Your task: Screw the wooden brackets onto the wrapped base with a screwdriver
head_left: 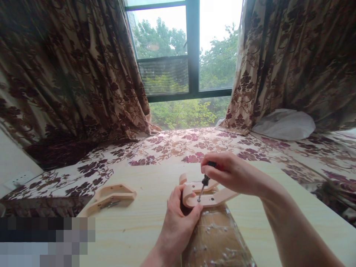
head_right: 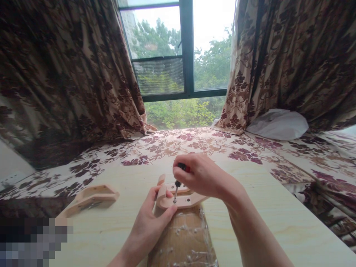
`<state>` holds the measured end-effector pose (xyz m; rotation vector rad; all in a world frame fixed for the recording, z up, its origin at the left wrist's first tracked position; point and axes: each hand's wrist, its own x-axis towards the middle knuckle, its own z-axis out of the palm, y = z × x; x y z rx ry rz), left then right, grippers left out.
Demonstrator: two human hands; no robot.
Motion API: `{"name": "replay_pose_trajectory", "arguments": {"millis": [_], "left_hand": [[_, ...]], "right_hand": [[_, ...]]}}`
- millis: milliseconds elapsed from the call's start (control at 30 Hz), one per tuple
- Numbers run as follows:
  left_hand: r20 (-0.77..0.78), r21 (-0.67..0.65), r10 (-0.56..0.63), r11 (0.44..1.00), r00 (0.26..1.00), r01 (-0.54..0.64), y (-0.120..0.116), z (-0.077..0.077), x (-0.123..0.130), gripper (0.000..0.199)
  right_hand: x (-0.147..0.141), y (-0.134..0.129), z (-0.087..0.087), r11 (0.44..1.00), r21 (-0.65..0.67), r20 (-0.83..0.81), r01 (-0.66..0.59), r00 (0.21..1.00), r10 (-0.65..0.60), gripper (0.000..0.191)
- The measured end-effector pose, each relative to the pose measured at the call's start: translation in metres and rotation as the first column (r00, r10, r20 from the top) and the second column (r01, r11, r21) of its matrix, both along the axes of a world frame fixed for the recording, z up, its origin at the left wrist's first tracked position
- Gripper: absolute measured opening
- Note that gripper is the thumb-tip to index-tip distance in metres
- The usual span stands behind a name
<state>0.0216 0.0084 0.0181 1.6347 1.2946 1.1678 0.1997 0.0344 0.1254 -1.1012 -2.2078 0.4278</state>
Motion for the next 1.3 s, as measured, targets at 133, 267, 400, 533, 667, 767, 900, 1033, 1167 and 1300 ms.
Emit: {"name": "replay_pose_trajectory", "arguments": {"millis": [133,267,400,533,667,767,900,1033,1167,1300], "left_hand": [[-0.001,0.000,-0.002,1.000,1.000,0.002,0.000,-0.002,0.000,0.027],[-0.004,0.000,-0.004,1.000,1.000,0.004,0.000,-0.002,-0.001,0.025],[-0.016,-0.002,-0.003,1.000,1.000,0.003,0.000,-0.001,-0.001,0.025],[-0.019,0.010,0.000,1.000,1.000,0.001,0.000,0.000,-0.001,0.025],[-0.014,0.028,-0.005,1.000,1.000,0.005,0.000,-0.003,-0.003,0.025],[-0.007,0.034,-0.007,0.999,1.000,0.007,0.001,-0.006,-0.004,0.027],[0.007,0.036,-0.011,0.999,1.000,0.011,0.003,-0.008,-0.006,0.031],[0.028,0.046,-0.016,0.999,0.999,0.015,0.003,-0.008,-0.006,0.034],[0.038,0.058,-0.025,0.998,0.999,0.023,0.003,-0.007,-0.007,0.037],[0.043,0.071,-0.028,0.997,0.999,0.025,0.003,-0.008,-0.007,0.038]], "right_hand": [[-0.001,0.003,-0.001,1.000,-0.018,-0.010,0.001,1.000,-0.001,0.019],[-0.004,0.006,-0.003,0.999,0.001,-0.010,0.032,0.999,-0.032,0.022],[-0.007,0.007,-0.005,0.998,0.035,-0.004,0.060,0.998,-0.059,0.022],[-0.010,0.008,-0.008,0.988,0.090,0.015,0.124,0.992,-0.126,0.027],[-0.004,0.007,-0.009,0.984,0.113,0.042,0.135,0.989,-0.140,0.030],[0.003,0.004,0.001,0.995,0.069,0.184,0.075,0.979,-0.087,0.027],[0.003,-0.002,0.023,1.000,-0.021,0.473,0.014,0.881,-0.002,0.010],[-0.012,-0.007,0.037,0.998,0.033,0.627,-0.048,0.779,0.017,0.015],[-0.028,-0.007,0.043,0.996,0.038,0.700,-0.085,0.714,0.035,0.015],[-0.034,-0.009,0.049,0.999,0.046,0.748,-0.001,0.662,-0.034,0.016]]}}
